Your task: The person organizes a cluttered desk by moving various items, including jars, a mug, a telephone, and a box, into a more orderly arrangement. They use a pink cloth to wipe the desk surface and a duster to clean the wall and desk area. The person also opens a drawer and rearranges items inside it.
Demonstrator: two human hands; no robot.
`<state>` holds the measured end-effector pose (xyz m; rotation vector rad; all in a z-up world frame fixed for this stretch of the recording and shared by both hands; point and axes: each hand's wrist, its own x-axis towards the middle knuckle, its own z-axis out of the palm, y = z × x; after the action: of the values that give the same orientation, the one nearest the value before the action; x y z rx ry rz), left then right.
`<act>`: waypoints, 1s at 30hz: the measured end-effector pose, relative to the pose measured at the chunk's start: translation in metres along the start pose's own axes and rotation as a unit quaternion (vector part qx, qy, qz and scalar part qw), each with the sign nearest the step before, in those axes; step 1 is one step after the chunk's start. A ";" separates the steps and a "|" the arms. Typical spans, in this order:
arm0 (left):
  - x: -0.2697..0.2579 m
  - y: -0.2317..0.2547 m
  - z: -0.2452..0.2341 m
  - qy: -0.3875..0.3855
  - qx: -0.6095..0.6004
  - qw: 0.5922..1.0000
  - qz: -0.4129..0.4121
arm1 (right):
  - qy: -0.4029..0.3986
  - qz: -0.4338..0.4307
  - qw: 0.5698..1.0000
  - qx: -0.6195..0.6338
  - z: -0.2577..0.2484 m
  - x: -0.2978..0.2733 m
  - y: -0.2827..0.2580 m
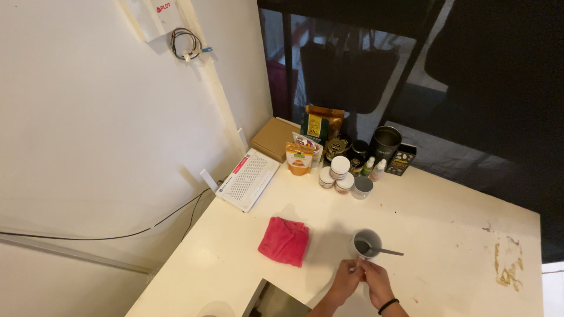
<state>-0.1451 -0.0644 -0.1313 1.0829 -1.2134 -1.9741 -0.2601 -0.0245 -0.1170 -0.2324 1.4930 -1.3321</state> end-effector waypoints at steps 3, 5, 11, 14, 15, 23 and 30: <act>-0.004 0.001 0.000 -0.024 -0.034 0.999 -0.021 | 0.007 0.004 1.000 0.003 0.008 -0.010 -0.009; -0.008 0.003 0.001 -0.044 -0.053 0.997 -0.022 | 0.015 0.008 1.000 0.009 0.009 -0.011 -0.008; -0.010 -0.010 -0.005 -0.047 -0.061 0.997 0.004 | 0.006 0.008 0.999 0.035 0.006 -0.008 -0.004; -0.010 -0.007 -0.010 -0.045 -0.126 0.991 -0.010 | 0.026 0.031 0.999 0.028 0.005 -0.005 0.002; -0.005 -0.011 -0.015 -0.082 -0.143 0.986 0.002 | 0.024 0.030 0.999 0.012 0.001 0.001 0.007; -0.014 0.040 -0.033 -0.080 -0.088 0.990 -0.074 | 0.007 0.108 0.994 -0.011 -0.004 -0.010 -0.014; -0.006 0.031 -0.048 0.009 0.003 1.000 0.024 | -0.046 0.085 0.995 -0.012 -0.004 -0.016 -0.014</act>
<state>-0.0996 -0.0941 -0.1135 1.0617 -1.2269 -1.9215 -0.2626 -0.0154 -0.0976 -0.1758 1.4186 -1.1542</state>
